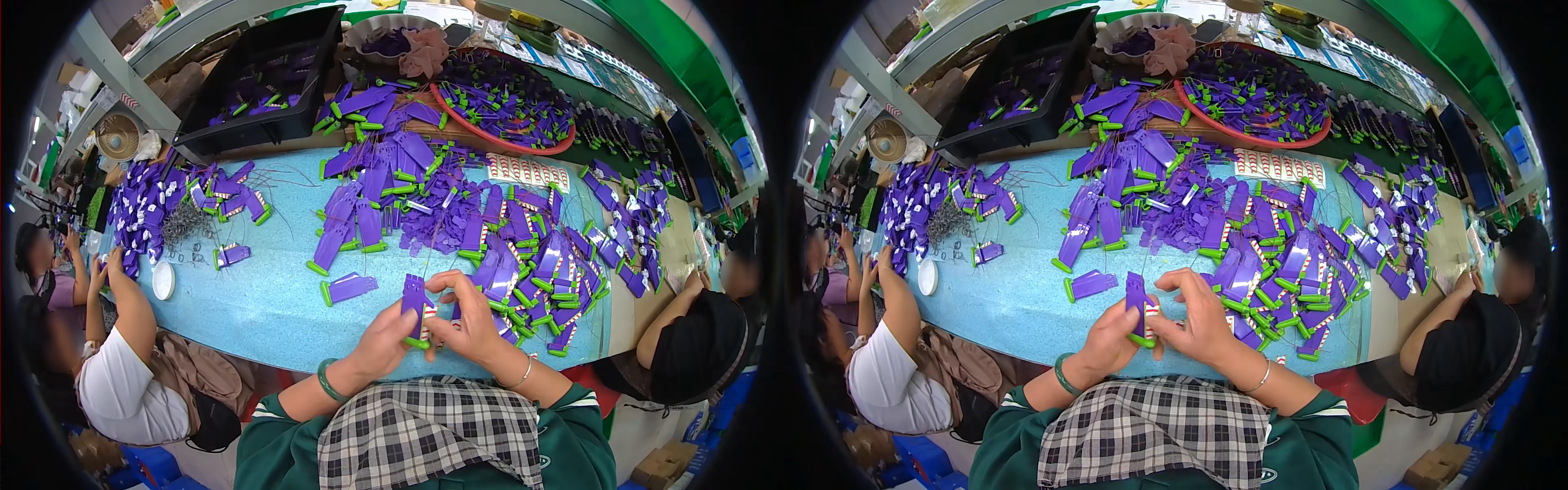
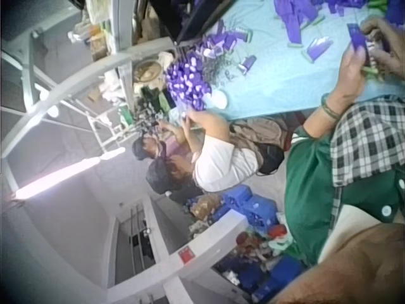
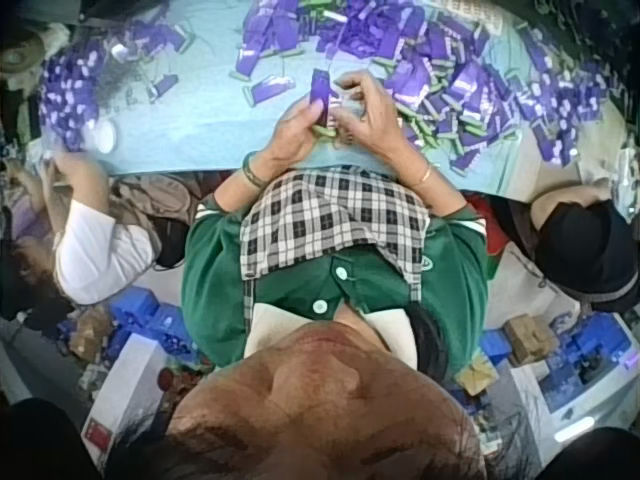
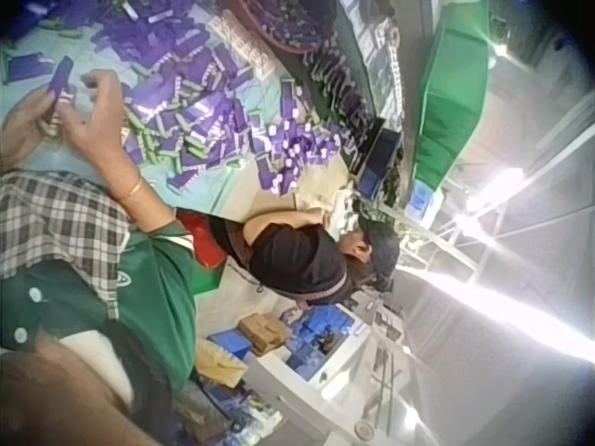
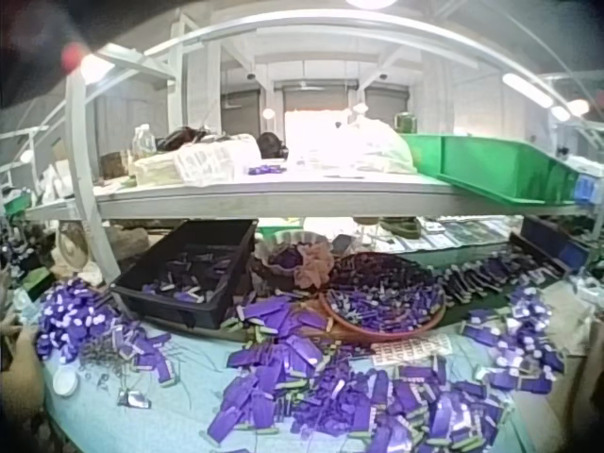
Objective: The person assembles purple and green plastic components by hand at a factory workstation. They repeatedly pick up a purple piece, insert a green piece, and place the finished unit on the table. The person also briefly organizes a pile of purple parts on the table.
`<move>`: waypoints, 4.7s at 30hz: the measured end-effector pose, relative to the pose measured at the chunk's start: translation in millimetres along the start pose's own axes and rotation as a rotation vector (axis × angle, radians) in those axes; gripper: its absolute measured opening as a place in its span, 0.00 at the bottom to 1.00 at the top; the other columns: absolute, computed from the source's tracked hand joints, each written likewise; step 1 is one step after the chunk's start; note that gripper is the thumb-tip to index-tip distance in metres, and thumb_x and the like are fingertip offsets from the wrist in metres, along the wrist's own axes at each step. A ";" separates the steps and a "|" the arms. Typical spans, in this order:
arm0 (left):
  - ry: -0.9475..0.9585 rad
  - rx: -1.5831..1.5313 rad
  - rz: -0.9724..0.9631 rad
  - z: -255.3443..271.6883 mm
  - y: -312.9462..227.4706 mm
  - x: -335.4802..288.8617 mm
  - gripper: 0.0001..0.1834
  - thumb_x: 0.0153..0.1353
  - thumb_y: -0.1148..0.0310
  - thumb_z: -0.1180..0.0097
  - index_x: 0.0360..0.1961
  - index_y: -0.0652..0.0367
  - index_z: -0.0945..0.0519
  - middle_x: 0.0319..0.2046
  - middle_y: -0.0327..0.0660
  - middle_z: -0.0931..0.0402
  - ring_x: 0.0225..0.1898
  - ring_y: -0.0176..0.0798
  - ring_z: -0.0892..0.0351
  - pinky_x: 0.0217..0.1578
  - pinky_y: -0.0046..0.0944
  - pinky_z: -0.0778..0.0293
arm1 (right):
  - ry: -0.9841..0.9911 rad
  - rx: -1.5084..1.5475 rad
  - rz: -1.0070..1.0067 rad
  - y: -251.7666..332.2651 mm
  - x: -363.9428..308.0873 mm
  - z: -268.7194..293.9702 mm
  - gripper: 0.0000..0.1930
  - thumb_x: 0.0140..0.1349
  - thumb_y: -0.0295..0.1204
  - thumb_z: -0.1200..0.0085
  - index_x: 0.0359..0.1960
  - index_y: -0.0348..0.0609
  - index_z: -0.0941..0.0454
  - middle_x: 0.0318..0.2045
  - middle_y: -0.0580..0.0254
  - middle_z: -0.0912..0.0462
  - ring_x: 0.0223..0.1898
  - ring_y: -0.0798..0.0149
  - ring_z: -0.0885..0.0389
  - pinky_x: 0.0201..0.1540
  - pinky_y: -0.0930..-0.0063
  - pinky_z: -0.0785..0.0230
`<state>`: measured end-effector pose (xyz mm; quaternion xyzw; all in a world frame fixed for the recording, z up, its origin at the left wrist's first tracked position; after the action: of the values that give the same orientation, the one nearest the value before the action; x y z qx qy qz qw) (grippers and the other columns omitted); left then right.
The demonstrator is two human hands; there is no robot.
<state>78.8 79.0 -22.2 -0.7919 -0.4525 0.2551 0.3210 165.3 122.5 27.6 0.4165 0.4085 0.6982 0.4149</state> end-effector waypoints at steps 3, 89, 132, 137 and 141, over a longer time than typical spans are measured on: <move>0.093 -0.290 0.192 -5.5 19.1 4.5 0.20 0.71 0.52 0.65 0.37 0.58 0.30 0.26 0.41 0.31 0.25 0.41 0.28 0.21 0.39 0.32 | 0.214 0.065 0.004 -2.5 1.3 -22.1 0.23 0.49 0.38 0.35 0.44 0.39 0.26 0.43 0.54 0.24 0.47 0.54 0.24 0.43 0.67 0.28; -0.182 0.692 0.003 34.8 -22.7 11.6 0.14 0.54 0.83 0.39 0.43 0.66 0.20 0.37 0.39 0.20 0.39 0.32 0.20 0.41 0.30 0.24 | 0.437 -0.149 -0.092 -19.9 -10.0 -4.9 0.22 0.50 0.18 0.39 0.49 0.48 0.20 0.27 0.64 0.26 0.28 0.67 0.24 0.30 0.74 0.31; -0.144 0.765 -0.034 34.4 -26.1 11.8 0.08 0.68 0.69 0.54 0.44 0.61 0.29 0.30 0.37 0.25 0.31 0.28 0.27 0.34 0.32 0.29 | 0.239 -0.005 0.191 21.0 34.7 0.7 0.05 0.54 0.20 0.42 0.33 0.36 0.21 0.30 0.59 0.20 0.28 0.64 0.20 0.31 0.73 0.29; -0.110 1.085 -0.084 5.9 -36.4 13.4 0.09 0.63 0.66 0.51 0.38 0.61 0.30 0.25 0.52 0.27 0.28 0.55 0.25 0.29 0.47 0.32 | 0.201 -0.161 0.157 24.8 21.9 4.2 0.11 0.52 0.19 0.39 0.36 0.35 0.26 0.29 0.58 0.22 0.28 0.62 0.19 0.30 0.72 0.27; -0.076 1.145 -0.088 0.7 -38.2 13.2 0.10 0.62 0.65 0.50 0.37 0.61 0.30 0.25 0.53 0.27 0.29 0.59 0.25 0.30 0.51 0.33 | 0.197 -0.093 0.083 18.3 18.9 9.8 0.13 0.52 0.20 0.37 0.37 0.36 0.28 0.27 0.58 0.22 0.26 0.63 0.20 0.29 0.72 0.26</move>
<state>63.3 105.5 4.1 -0.4626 -0.2861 0.4740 0.6924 164.2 136.1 52.1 0.3430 0.3969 0.7704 0.3625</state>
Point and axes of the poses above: each hand's wrist, its own x-axis towards the middle knuckle, its own z-axis out of the back of the hand, y = z × x, the point moved 10 cm from there along x, towards the middle knuckle
